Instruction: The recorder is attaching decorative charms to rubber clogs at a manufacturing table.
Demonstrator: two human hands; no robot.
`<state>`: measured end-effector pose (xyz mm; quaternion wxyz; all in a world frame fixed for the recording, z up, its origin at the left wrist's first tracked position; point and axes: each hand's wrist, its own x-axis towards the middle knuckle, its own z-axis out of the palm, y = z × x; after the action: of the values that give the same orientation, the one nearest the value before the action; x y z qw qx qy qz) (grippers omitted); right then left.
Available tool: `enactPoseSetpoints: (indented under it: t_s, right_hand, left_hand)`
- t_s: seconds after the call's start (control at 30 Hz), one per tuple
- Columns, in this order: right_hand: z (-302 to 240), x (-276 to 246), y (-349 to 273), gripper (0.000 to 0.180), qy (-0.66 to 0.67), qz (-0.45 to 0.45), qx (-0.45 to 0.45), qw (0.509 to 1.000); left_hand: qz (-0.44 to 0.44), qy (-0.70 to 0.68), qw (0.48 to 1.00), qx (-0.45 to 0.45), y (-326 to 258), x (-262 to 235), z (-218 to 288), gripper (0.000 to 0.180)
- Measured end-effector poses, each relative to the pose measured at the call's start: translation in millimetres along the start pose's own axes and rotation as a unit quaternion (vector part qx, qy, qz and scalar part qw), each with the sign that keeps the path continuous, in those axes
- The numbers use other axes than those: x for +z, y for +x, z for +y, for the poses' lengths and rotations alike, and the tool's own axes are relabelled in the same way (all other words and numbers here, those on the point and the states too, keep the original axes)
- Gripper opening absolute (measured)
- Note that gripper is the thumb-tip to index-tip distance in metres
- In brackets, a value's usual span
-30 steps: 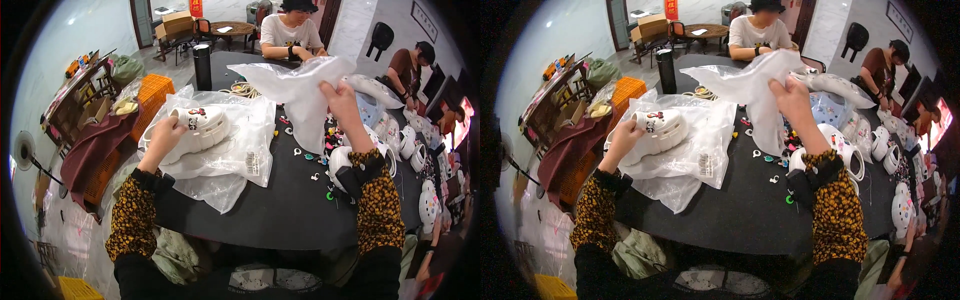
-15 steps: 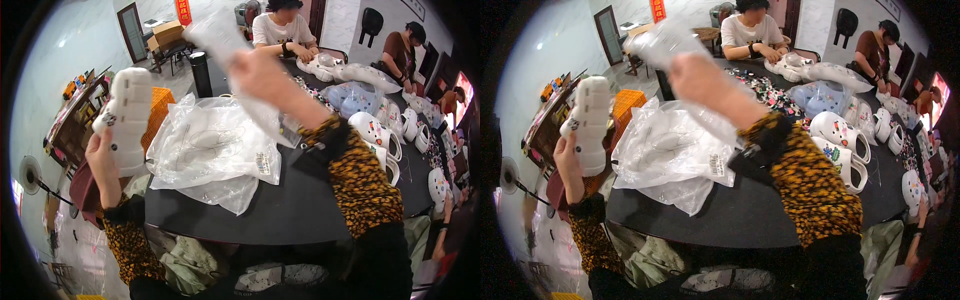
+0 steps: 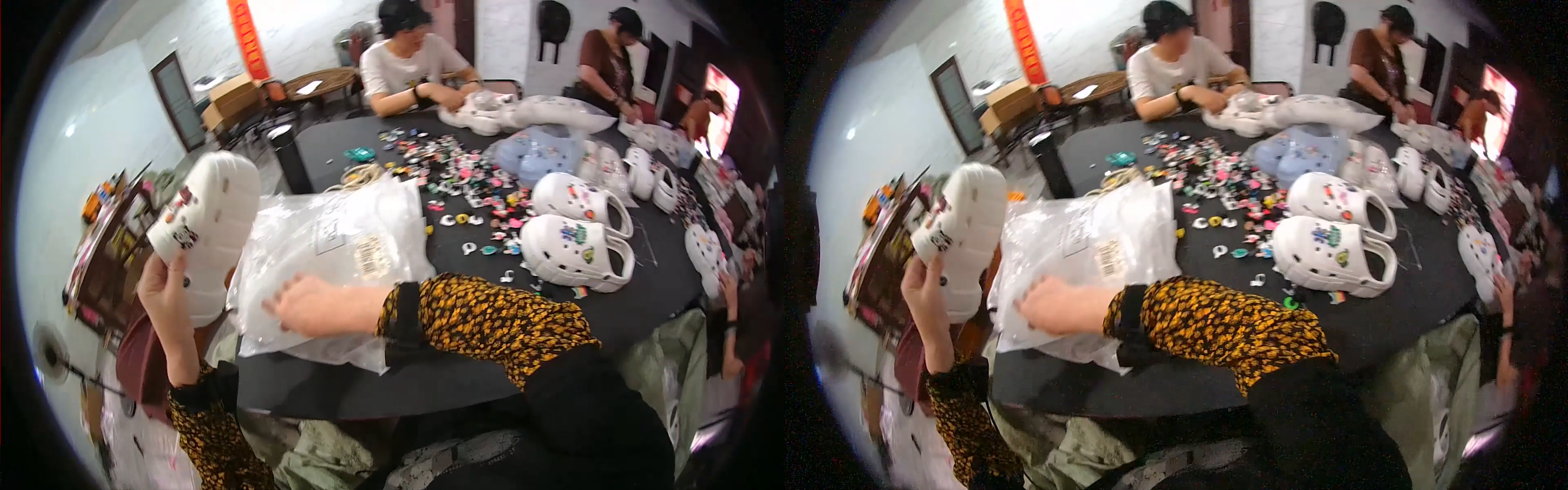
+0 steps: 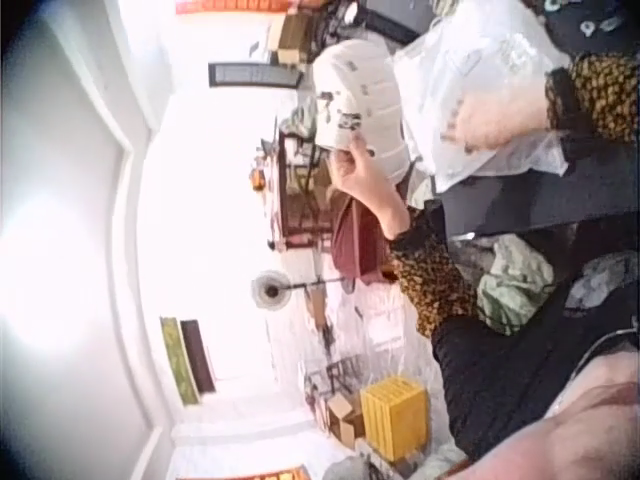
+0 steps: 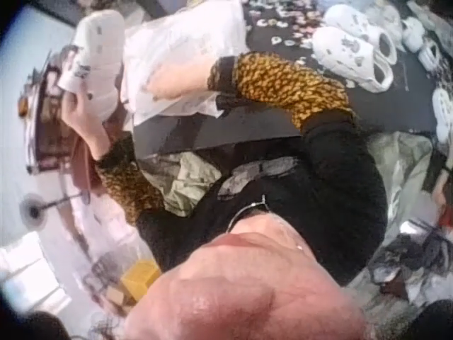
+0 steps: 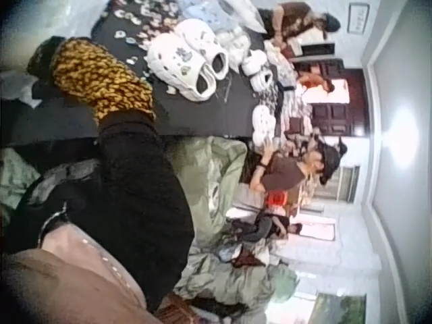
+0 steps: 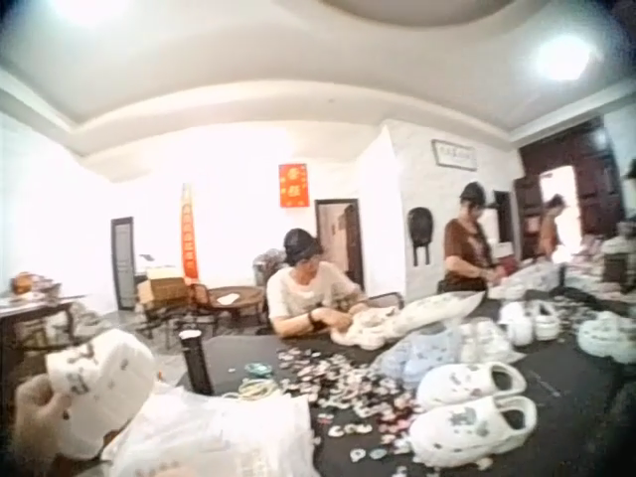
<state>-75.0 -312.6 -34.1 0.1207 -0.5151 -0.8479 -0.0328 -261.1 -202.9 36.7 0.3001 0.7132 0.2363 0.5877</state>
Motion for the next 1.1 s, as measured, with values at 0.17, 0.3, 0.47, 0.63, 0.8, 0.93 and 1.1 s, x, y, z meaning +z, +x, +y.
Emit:
enactPoseSetpoints:
  t_s: [0.17,0.3,0.47,0.63,0.8,0.93,1.1]
  right_hand:
    - [-30,-22,-56,0.022,-0.044,0.070,-0.129,0.988]
    - [-20,-61,-137,0.022,-0.065,0.101,-0.102,0.988]
    - [13,-122,-239,0.012,-0.032,0.186,0.069,0.980]
    - [54,-167,-374,0.023,0.032,0.373,0.384,0.844]
    - [107,-166,-494,0.022,0.022,0.490,0.505,0.710]
    - [141,-136,-558,0.030,0.018,0.494,0.543,0.678]
    - [158,-113,-581,0.048,0.165,0.487,0.553,0.655]
  left_hand:
    - [-0.164,0.188,0.968,-0.012,-17,51,-89,0.013]
    - [-0.315,0.218,0.923,0.013,-31,90,-80,0.018]
    - [-0.245,0.285,0.923,0.085,-25,83,-41,0.022]
    - [-0.321,0.194,0.925,0.052,-43,130,45,0.025]
    - [-0.469,0.096,0.870,0.117,-97,207,118,0.030]
    - [-0.560,0.001,0.793,0.241,-149,267,162,0.035]
    - [-0.610,-0.064,0.733,0.295,-202,350,200,0.046]
